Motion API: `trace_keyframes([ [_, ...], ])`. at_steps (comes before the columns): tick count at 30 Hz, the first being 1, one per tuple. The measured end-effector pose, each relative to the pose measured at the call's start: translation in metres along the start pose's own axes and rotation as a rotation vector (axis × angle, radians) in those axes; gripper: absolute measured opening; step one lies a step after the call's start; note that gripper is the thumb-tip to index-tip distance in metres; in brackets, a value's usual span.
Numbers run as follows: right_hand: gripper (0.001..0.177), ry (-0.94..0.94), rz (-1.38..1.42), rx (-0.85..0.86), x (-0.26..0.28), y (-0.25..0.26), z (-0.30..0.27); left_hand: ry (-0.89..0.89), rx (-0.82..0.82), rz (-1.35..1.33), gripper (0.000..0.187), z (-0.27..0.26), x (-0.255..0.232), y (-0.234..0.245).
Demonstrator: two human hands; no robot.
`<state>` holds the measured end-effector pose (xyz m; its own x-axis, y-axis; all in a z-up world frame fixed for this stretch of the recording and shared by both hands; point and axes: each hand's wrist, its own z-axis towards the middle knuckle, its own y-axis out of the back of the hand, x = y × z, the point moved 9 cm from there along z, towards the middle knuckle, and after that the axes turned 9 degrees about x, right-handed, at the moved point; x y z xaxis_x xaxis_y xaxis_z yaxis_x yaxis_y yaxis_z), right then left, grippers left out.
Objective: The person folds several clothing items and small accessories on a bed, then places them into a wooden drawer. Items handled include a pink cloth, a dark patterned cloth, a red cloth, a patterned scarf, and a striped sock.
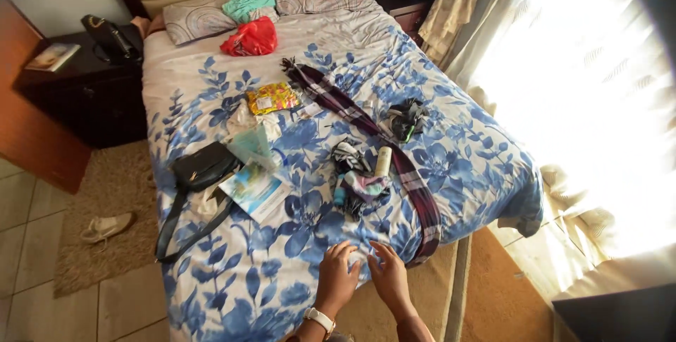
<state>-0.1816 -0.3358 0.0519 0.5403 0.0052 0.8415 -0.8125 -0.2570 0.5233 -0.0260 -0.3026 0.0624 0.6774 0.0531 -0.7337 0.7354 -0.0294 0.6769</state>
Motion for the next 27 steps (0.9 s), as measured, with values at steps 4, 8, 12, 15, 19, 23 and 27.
trace_keyframes([
  [4,0.036,-0.122,0.043,-0.003,-0.022,0.026,0.059,0.021,0.038,-0.057,0.034,0.061,0.004,-0.016],
  [8,0.034,-0.193,0.095,0.065,-0.035,0.038,0.126,0.095,0.063,-0.088,0.032,0.114,0.021,-0.026],
  [12,0.029,-0.115,-0.073,0.151,-0.093,0.019,0.225,0.279,0.089,-0.114,0.036,0.146,0.029,-0.025],
  [15,0.024,-0.166,-0.023,0.177,-0.125,0.005,0.297,0.370,0.053,-0.208,0.037,0.176,0.043,-0.025],
  [19,0.029,-0.363,-0.005,0.312,-0.135,-0.021,0.338,0.393,-0.006,-0.231,0.036,0.197,0.043,-0.024],
  [23,0.062,-0.257,-0.051,0.385,-0.165,-0.081,0.374,0.516,0.011,-0.316,0.038,0.209,0.044,-0.022],
  [27,0.039,-0.297,-0.149,0.382,-0.191,-0.098,0.388,0.551,-0.005,-0.314,0.038,0.210,0.050,-0.017],
])
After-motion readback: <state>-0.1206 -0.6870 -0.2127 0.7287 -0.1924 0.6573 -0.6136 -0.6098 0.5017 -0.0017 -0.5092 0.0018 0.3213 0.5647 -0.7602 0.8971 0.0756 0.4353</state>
